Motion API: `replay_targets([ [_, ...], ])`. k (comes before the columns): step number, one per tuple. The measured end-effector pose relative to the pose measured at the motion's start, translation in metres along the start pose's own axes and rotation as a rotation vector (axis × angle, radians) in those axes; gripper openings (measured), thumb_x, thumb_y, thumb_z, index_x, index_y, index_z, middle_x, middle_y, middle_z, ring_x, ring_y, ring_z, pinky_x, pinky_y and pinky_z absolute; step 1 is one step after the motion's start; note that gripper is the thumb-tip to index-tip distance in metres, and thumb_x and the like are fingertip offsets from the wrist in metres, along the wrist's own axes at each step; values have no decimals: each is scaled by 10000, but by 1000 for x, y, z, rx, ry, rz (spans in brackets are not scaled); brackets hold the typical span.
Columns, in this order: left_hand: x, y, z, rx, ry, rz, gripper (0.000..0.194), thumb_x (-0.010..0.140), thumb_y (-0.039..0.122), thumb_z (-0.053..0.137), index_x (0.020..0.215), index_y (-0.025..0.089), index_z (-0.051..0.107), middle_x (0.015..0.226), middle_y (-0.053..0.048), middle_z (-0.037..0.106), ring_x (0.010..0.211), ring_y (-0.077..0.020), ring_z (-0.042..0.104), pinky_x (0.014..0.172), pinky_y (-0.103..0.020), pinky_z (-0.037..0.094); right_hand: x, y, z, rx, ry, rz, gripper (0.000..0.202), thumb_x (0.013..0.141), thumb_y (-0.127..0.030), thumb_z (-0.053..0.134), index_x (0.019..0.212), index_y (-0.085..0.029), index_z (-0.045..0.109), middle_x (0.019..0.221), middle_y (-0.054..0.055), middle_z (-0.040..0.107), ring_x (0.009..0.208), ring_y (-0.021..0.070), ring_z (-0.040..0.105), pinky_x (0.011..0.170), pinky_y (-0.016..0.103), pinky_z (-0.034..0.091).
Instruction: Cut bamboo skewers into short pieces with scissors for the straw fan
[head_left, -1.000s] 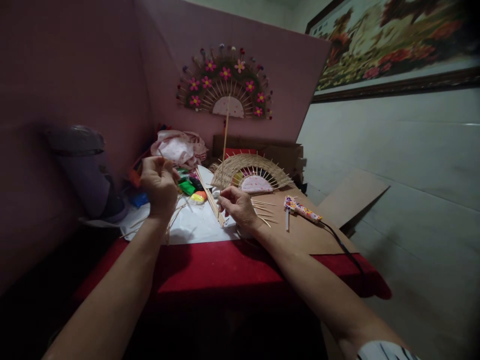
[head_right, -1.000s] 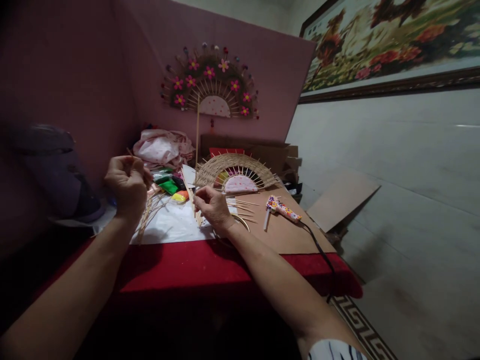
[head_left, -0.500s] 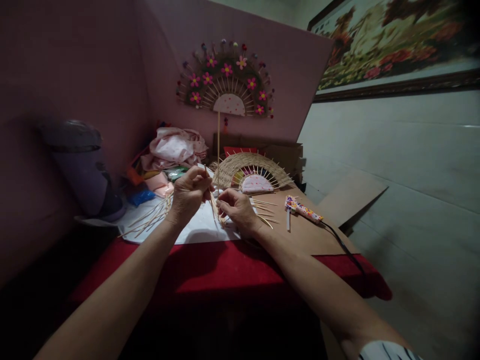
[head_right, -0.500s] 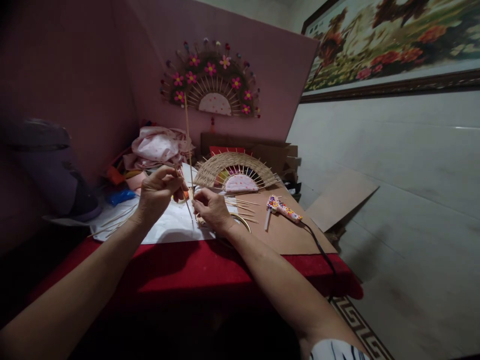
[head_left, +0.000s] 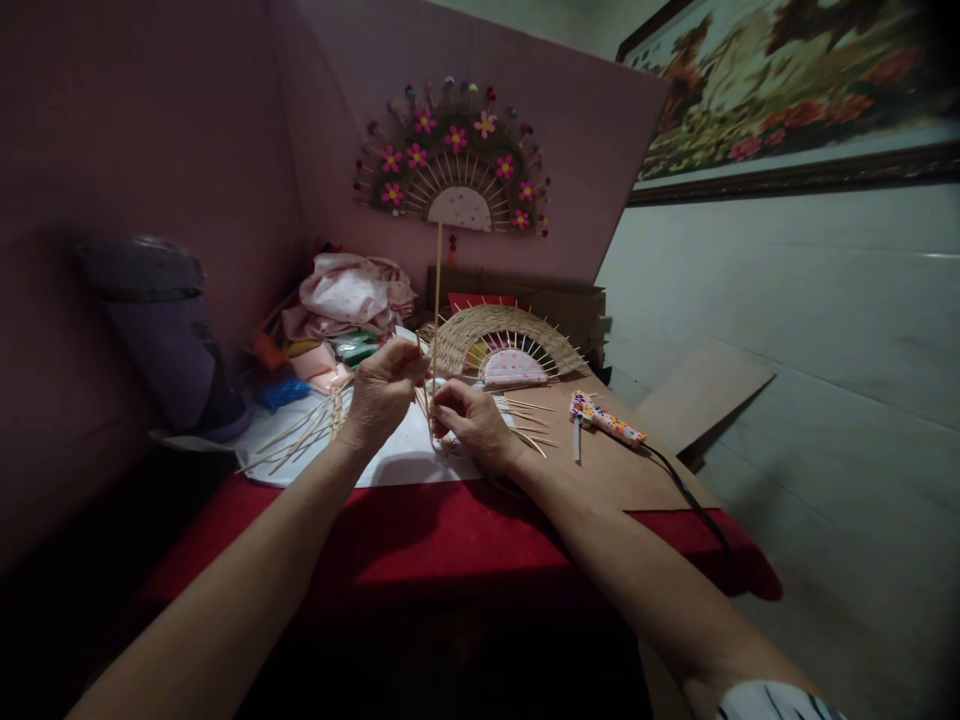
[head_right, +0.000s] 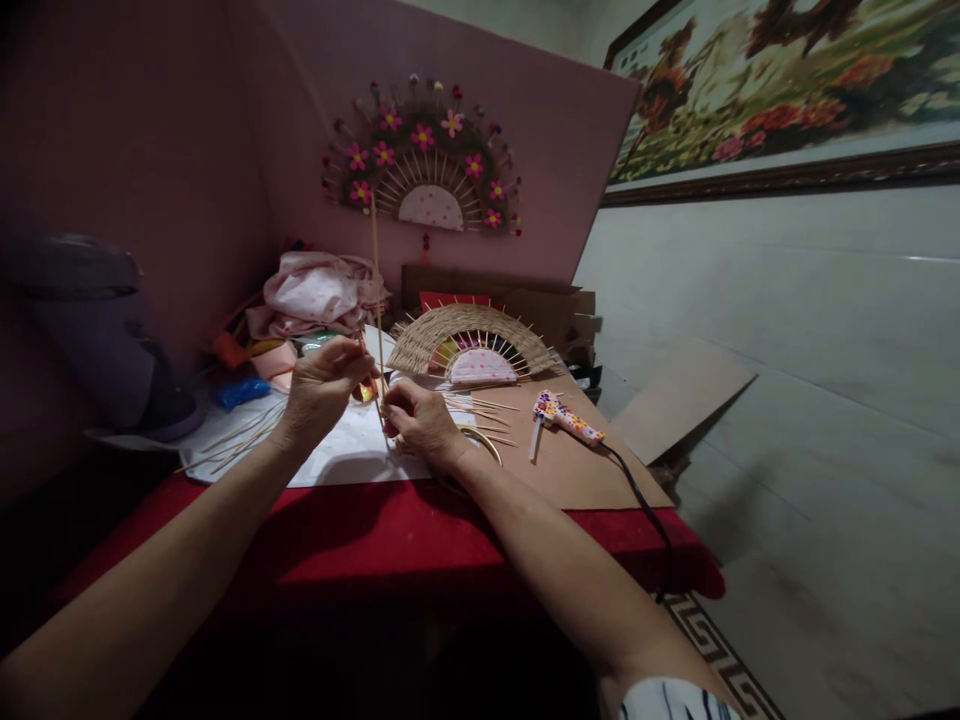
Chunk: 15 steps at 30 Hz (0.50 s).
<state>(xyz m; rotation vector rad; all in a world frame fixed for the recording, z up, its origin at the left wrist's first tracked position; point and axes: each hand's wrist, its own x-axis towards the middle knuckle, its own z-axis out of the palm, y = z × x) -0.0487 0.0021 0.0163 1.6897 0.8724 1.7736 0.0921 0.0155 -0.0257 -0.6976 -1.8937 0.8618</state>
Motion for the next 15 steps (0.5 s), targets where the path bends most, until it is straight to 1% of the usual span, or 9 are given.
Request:
replay_targets([
  [3,1,-3,0,-9,11,17,69,696,199,599,674,177,538,600,34,541,545,-89,529,504,-200,421,0,0,-1,-4,-20,-22,28,781,-157,485,777,-184,493,603,-43,541,529,87,560,534,200,452],
  [6,2,-3,1,-65,12,-23,89,684,225,620,681,174,547,610,29,569,506,-84,517,484,-203,422,0,-1,-1,-1,-19,-24,21,788,-169,478,782,-185,489,619,-43,542,540,83,560,543,200,456],
  [10,1,-1,1,-118,7,-65,131,662,254,659,686,171,561,603,22,600,485,-84,524,480,-207,428,-1,-4,0,-8,-32,6,35,786,-172,476,754,-186,480,569,-52,530,508,84,554,521,195,448],
  [15,0,-1,2,-152,6,-84,128,671,258,660,688,162,578,575,10,619,480,-92,545,476,-211,433,-1,-7,-1,-48,-51,-26,50,785,-160,469,743,-186,479,573,-46,530,513,82,543,530,194,435],
])
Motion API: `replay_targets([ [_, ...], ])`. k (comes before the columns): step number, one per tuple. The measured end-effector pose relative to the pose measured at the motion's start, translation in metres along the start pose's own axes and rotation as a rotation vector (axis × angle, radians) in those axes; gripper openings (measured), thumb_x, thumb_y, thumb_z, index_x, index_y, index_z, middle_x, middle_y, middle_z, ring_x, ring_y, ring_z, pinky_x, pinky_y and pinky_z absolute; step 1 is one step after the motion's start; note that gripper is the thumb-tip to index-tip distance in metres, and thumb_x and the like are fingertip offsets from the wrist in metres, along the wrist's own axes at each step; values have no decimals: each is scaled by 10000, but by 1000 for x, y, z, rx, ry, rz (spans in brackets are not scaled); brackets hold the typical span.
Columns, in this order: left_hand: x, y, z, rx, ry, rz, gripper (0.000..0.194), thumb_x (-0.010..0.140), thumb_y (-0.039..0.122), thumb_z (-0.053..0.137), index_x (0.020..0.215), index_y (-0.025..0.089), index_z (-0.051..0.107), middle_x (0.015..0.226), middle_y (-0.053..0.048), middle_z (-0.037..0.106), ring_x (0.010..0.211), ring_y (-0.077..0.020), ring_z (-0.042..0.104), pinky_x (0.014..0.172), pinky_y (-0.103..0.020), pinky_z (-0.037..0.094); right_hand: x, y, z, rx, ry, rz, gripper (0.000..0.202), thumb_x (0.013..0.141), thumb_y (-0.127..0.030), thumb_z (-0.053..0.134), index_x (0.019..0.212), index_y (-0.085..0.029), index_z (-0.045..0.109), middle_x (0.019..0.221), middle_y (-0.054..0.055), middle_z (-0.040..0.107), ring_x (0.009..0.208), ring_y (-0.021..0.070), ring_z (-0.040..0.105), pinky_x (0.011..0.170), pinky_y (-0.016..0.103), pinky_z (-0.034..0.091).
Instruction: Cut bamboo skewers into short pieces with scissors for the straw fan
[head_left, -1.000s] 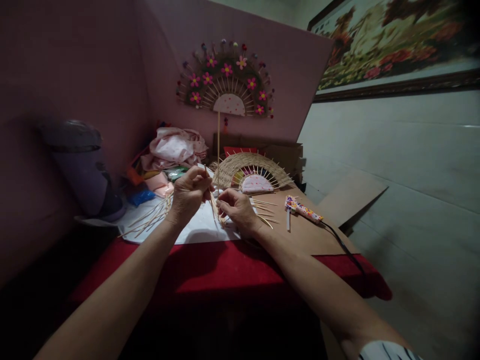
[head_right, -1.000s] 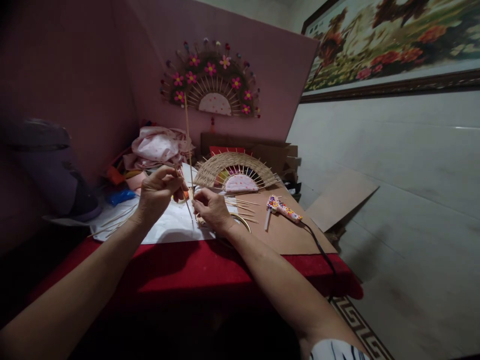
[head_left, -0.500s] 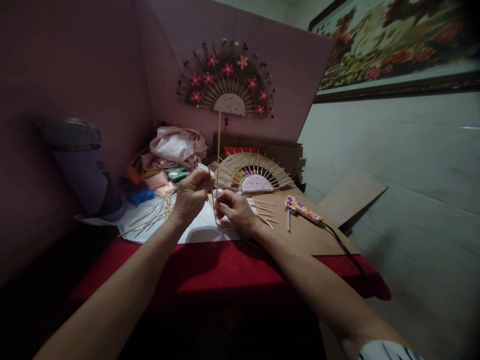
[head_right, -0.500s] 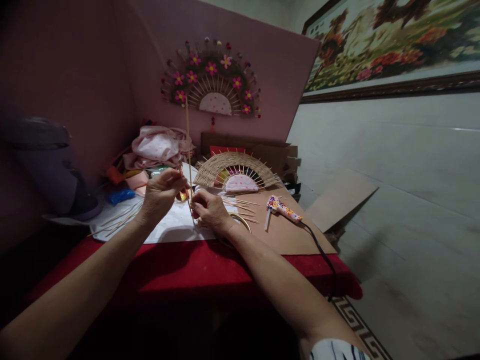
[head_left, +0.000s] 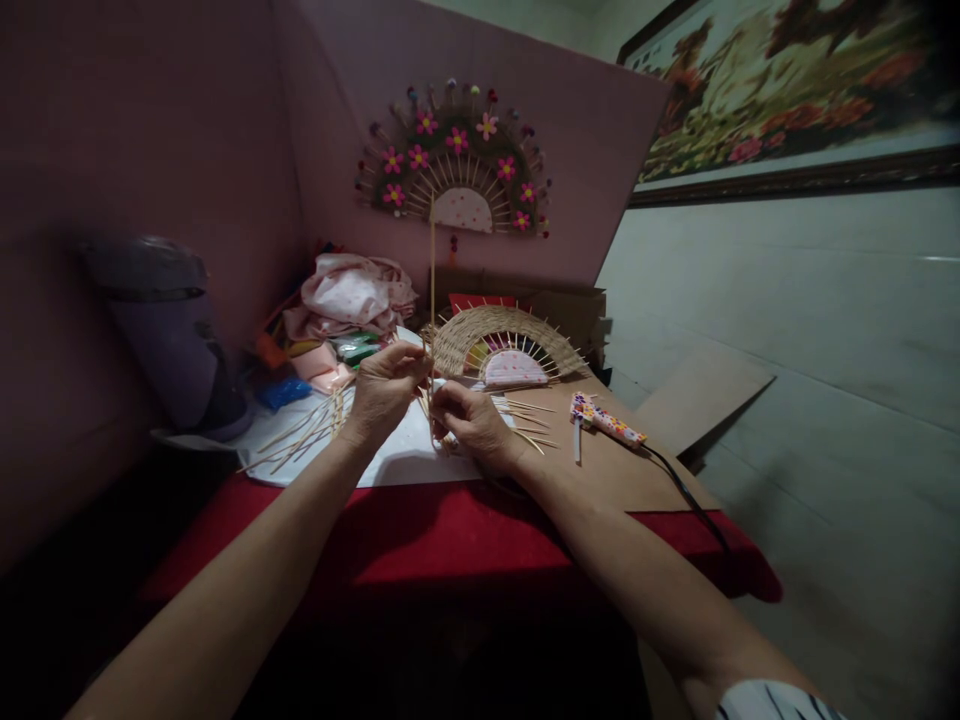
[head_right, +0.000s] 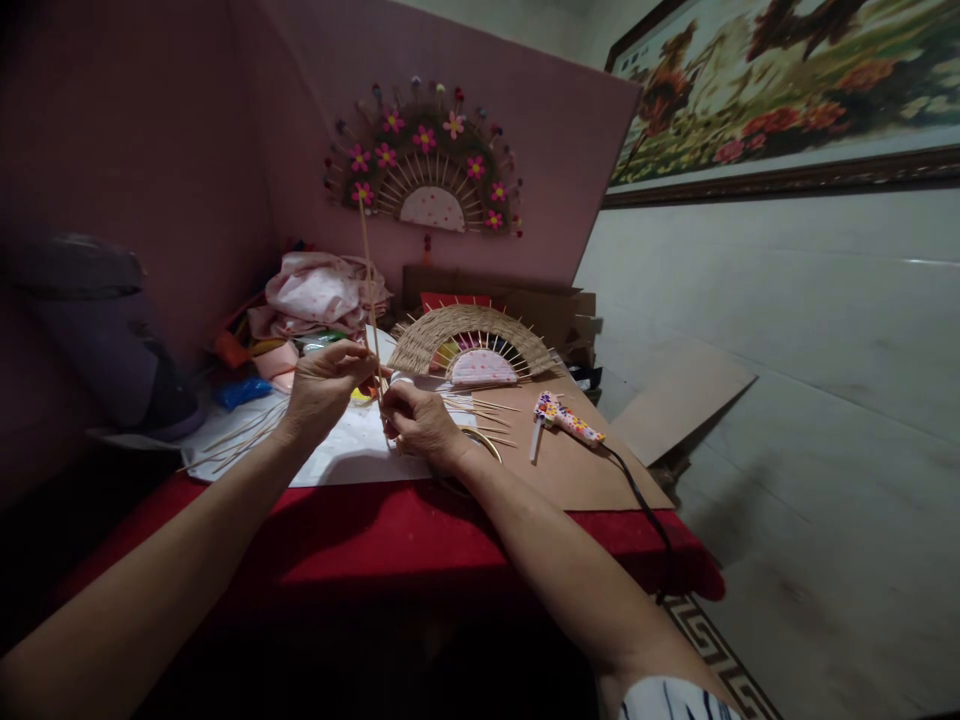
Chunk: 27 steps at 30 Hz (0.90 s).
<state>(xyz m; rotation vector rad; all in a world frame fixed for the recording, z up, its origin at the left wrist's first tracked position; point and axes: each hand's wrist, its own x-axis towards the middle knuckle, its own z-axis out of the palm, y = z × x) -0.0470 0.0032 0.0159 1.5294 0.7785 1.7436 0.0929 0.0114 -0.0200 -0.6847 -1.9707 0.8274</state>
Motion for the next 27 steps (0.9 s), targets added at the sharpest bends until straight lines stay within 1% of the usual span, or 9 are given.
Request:
replay_targets([
  [3,0,1,1,-10,17,-11,143,656,263,676,683,158,583,562,9,621,474,-97,554,477,-215,436,0,1,-1,-44,1,2,47,789,-171,473,745,-187,481,585,-45,534,525,79,538,547,193,431],
  [6,-1,3,3,-13,28,-10,157,639,267,692,671,157,584,553,12,618,466,-96,553,472,-214,432,1,3,-2,-41,-4,2,37,787,-177,480,751,-186,487,597,-43,543,543,83,545,558,196,433],
  [11,0,2,3,-5,35,-14,156,621,266,705,656,155,601,555,14,615,477,-96,553,473,-214,437,1,7,0,36,-7,21,52,801,-198,480,750,-190,477,589,-48,528,526,82,540,546,199,446],
  [14,0,0,3,20,16,-26,151,596,255,724,650,143,638,571,5,625,494,-90,549,476,-205,434,1,9,1,101,-4,33,76,808,-216,489,740,-191,469,574,-52,524,499,78,529,529,200,447],
  [18,0,0,2,2,-4,-72,175,563,256,744,660,130,670,573,-8,639,475,-88,533,461,-210,424,2,12,3,161,-14,49,73,793,-222,524,743,-186,485,549,-51,534,483,82,531,514,203,442],
  [23,0,2,1,-21,-20,-92,183,569,263,743,649,122,657,552,-13,634,458,-91,531,459,-214,421,3,5,6,120,8,87,121,774,-242,553,687,-175,502,479,-57,510,422,82,505,468,200,416],
  [27,0,4,1,17,-19,-69,193,624,293,718,684,121,655,569,-20,642,484,-93,545,463,-200,424,3,-3,7,85,6,96,120,771,-222,549,675,-175,496,463,-63,500,406,79,498,461,199,419],
])
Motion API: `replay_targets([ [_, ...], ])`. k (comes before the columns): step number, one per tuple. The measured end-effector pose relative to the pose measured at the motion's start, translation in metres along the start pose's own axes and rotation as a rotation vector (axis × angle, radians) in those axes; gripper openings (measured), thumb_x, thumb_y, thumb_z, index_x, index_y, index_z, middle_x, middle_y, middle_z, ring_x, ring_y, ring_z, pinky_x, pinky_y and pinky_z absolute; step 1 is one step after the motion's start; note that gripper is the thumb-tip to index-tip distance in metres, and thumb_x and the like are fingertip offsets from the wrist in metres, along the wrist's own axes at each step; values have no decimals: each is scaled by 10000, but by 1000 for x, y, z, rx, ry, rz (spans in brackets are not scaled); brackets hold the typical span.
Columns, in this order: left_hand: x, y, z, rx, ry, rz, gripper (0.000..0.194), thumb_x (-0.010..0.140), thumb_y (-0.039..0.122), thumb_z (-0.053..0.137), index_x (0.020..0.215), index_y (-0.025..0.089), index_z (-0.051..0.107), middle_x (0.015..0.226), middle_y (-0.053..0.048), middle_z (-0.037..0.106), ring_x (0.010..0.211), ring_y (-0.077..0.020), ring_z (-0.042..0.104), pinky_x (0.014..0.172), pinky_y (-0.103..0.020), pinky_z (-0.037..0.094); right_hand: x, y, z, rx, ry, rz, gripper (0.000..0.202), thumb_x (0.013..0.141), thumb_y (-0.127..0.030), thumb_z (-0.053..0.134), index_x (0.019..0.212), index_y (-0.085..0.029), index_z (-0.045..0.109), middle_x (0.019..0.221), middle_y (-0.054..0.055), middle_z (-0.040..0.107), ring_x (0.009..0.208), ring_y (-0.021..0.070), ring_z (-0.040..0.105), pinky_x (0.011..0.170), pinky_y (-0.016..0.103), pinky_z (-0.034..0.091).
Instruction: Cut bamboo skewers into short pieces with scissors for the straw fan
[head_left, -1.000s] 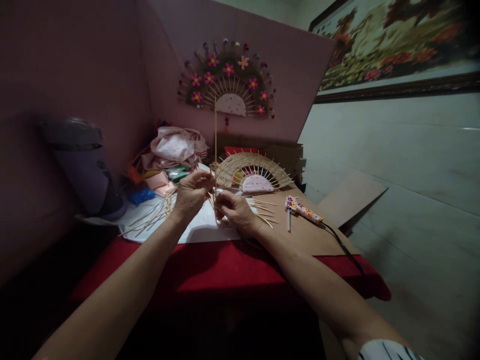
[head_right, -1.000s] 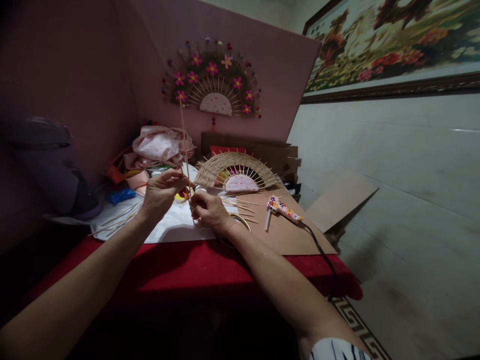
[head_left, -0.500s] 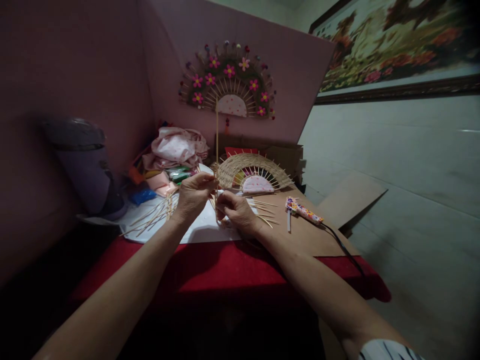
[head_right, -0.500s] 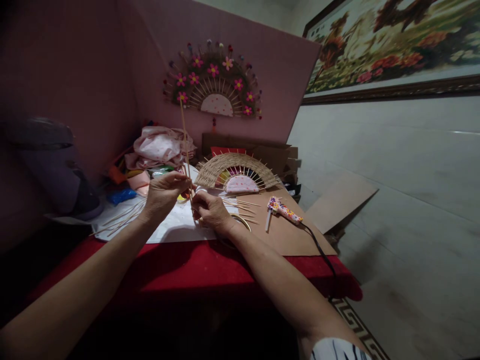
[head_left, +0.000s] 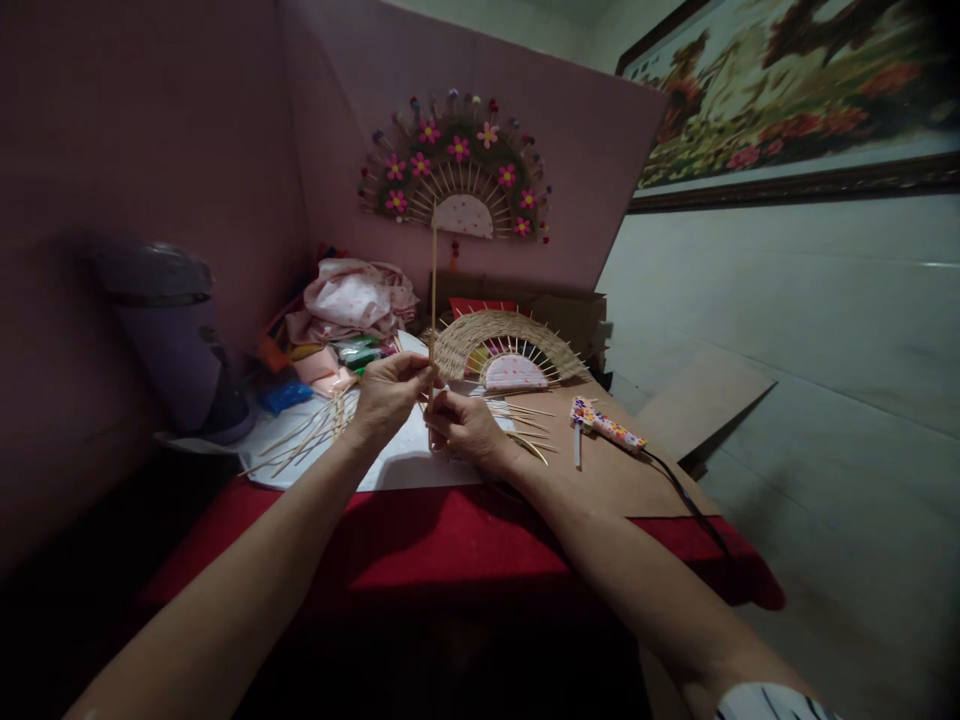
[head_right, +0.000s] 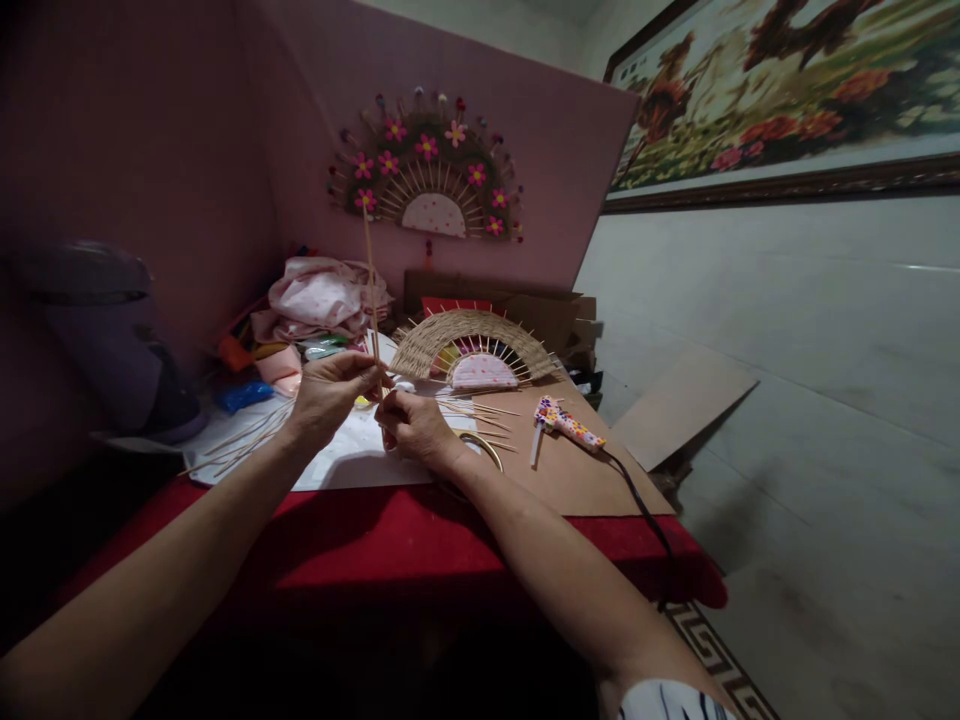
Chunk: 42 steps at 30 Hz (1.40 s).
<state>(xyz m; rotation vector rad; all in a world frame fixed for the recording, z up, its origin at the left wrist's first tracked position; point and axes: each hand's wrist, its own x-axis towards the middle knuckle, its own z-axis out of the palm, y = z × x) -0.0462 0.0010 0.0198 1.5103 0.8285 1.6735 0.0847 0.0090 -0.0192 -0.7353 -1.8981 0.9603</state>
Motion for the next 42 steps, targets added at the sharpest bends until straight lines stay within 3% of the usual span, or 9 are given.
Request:
replay_targets([
  [6,0,4,4,-2,37,56,260,724,358,643,808,113,669,613,-44,660,498,-96,554,430,-184,395,1,-1,1,-3,-1,18,82,755,-193,557,681,-165,534,461,-63,501,409,75,503,460,191,423],
  [19,4,6,4,-195,-114,21,207,745,325,644,787,122,653,495,5,567,408,-64,463,389,-183,271,1,4,0,27,-10,28,103,763,-239,569,694,-167,543,481,-57,511,412,73,495,435,186,408],
  [24,5,3,3,-191,-110,46,177,755,306,634,743,130,635,466,14,544,380,-51,412,387,-190,240,3,3,1,8,-20,54,80,769,-208,559,704,-163,556,478,-59,506,404,70,482,430,184,386],
  [27,5,4,4,-171,-99,57,170,750,301,633,726,133,631,473,9,555,379,-59,421,384,-195,248,6,-7,-10,-128,-25,46,61,759,-175,572,701,-155,574,551,-37,551,476,78,527,486,190,400],
  [31,4,6,7,-148,-79,59,168,729,297,645,699,132,631,477,0,572,384,-72,449,385,-199,265,-2,-33,-42,-560,49,42,131,828,-231,508,788,-148,602,651,8,608,592,106,555,571,219,390],
  [32,4,7,8,-143,-71,56,168,722,296,649,692,132,633,474,-2,574,386,-75,455,387,-200,272,-7,-39,-50,-720,18,81,127,815,-209,510,748,-147,599,658,21,612,615,118,553,581,228,376],
  [35,4,8,9,-143,-44,55,153,702,280,659,681,130,641,464,-1,576,403,-81,478,406,-199,303,-29,-45,-64,-1067,-314,297,135,720,-293,608,707,-159,600,706,60,630,644,167,556,535,248,322],
  [36,4,8,9,-145,-37,58,146,696,274,663,677,130,644,465,-1,578,414,-82,489,419,-198,320,-37,-44,-65,-1135,-331,307,163,700,-312,620,764,-164,600,765,73,637,676,184,562,533,252,312],
  [42,2,7,4,-228,-3,29,159,671,289,694,688,138,647,528,13,597,455,-110,562,509,-249,465,-53,-32,-61,-1133,-287,332,297,690,-200,552,983,-168,514,894,91,618,775,201,559,552,247,316],
])
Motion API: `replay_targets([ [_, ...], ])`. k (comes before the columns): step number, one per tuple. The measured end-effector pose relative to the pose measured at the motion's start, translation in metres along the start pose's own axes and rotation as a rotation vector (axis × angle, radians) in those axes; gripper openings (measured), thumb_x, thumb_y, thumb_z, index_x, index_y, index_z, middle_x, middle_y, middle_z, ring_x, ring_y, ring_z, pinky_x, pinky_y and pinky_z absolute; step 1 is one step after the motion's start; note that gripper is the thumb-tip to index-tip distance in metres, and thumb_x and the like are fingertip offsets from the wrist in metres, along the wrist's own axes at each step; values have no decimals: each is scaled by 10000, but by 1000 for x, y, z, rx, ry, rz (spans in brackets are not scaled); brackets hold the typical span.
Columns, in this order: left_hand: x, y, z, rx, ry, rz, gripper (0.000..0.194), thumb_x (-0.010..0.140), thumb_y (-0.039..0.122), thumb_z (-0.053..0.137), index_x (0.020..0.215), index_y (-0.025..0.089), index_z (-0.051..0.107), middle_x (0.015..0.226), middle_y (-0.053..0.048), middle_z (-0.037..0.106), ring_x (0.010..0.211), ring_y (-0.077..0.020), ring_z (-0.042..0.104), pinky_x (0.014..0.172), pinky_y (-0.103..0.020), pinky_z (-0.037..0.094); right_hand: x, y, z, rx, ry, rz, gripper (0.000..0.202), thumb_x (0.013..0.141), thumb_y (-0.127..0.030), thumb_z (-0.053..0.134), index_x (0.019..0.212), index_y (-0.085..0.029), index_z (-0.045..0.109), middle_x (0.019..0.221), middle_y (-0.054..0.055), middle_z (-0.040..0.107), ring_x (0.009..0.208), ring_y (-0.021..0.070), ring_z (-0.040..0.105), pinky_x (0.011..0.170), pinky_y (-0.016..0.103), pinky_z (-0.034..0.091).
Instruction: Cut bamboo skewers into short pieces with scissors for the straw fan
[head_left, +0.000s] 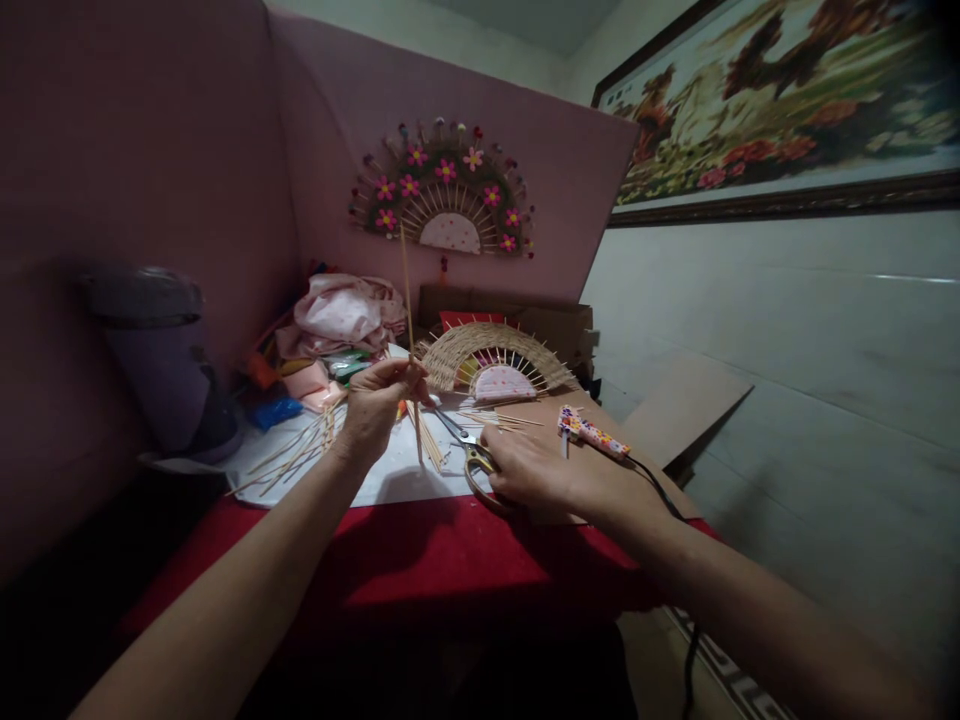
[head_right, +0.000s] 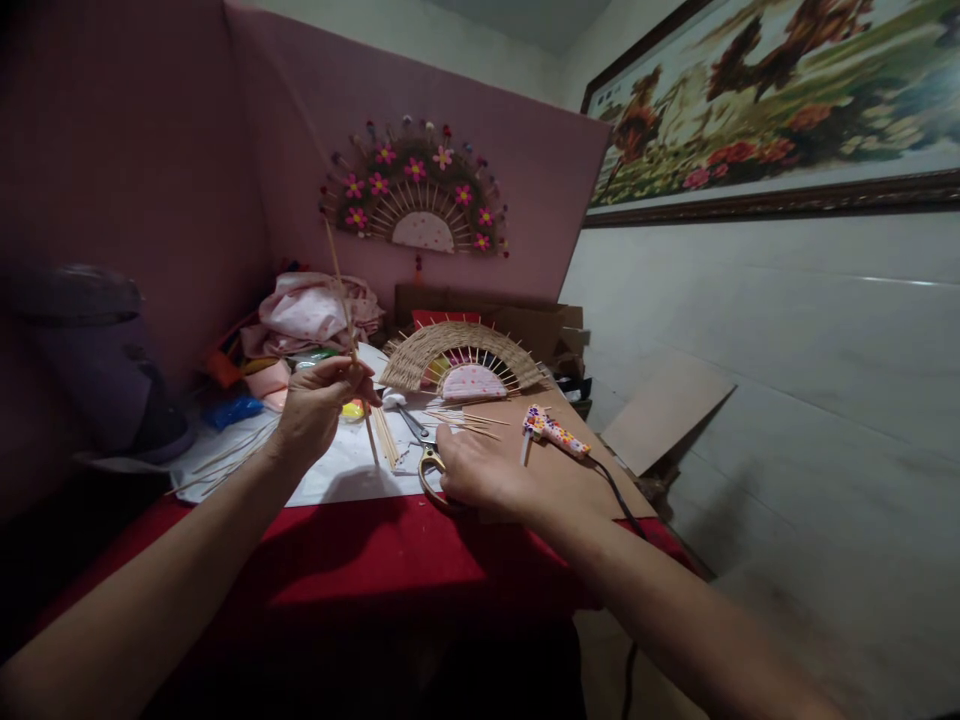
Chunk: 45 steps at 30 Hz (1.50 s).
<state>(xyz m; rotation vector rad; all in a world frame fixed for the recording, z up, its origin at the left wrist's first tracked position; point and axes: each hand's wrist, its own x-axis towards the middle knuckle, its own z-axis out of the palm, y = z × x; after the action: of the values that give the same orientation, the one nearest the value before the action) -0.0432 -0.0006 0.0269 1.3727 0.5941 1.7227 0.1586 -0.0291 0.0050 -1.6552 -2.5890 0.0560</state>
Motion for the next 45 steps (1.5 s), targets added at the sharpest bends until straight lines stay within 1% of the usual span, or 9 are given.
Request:
replay_targets([
  [4,-3,8,-3,-53,-6,-88,189,653,299,714,711,138,635,521,20,581,466,-130,584,504,-271,495,-1,3,-17,259,41,165,327,655,-239,590,963,-170,506,825,61,600,727,187,540,546,243,334],
  [8,-7,16,-2,-72,-73,-207,213,646,304,721,682,119,621,466,23,523,382,-94,498,373,-206,387,-21,9,-37,827,-23,318,427,679,-240,596,1082,-173,471,725,7,553,539,110,483,459,218,334],
  [10,-9,17,-1,-90,-101,-268,216,647,300,718,669,110,618,446,27,488,343,-62,424,319,-165,265,-34,12,-37,1086,-20,252,526,672,-276,639,1157,-200,448,706,-19,516,472,74,418,434,209,329],
  [13,-11,19,3,-95,-129,-357,203,661,288,699,647,104,614,408,36,437,314,-27,324,316,-148,151,-49,16,-29,1345,-86,188,406,721,-346,591,1095,-220,493,657,-39,452,424,54,343,421,216,350],
  [17,-13,21,5,-55,-143,-399,189,661,266,672,602,99,607,362,44,382,297,-20,269,321,-159,118,-61,6,-29,1249,-86,155,419,666,-348,668,1035,-242,499,733,-11,498,516,89,435,452,224,395],
  [21,-14,21,5,7,-147,-421,205,653,277,667,577,97,604,353,40,372,295,-24,269,321,-164,106,-63,-14,-46,1032,-32,122,365,679,-433,654,929,-203,519,674,-23,482,500,81,379,433,211,341],
  [25,-16,19,7,36,-164,-449,217,647,294,672,570,104,602,348,45,358,297,-23,259,322,-163,100,-55,-22,-55,849,23,93,314,698,-429,636,869,-177,562,597,-41,457,487,86,368,450,224,294],
  [32,-20,19,10,95,-192,-469,214,656,296,663,558,116,602,343,49,347,302,-23,231,327,-174,85,-41,-18,-46,803,119,-9,355,706,-448,627,899,-152,591,702,-2,520,584,105,407,532,237,331],
  [45,-20,22,12,152,-185,-446,186,650,262,632,536,119,595,333,52,342,303,-24,226,335,-179,89,-32,-16,-39,803,108,-31,343,729,-454,618,908,-166,565,692,-12,491,609,114,405,552,235,332],
])
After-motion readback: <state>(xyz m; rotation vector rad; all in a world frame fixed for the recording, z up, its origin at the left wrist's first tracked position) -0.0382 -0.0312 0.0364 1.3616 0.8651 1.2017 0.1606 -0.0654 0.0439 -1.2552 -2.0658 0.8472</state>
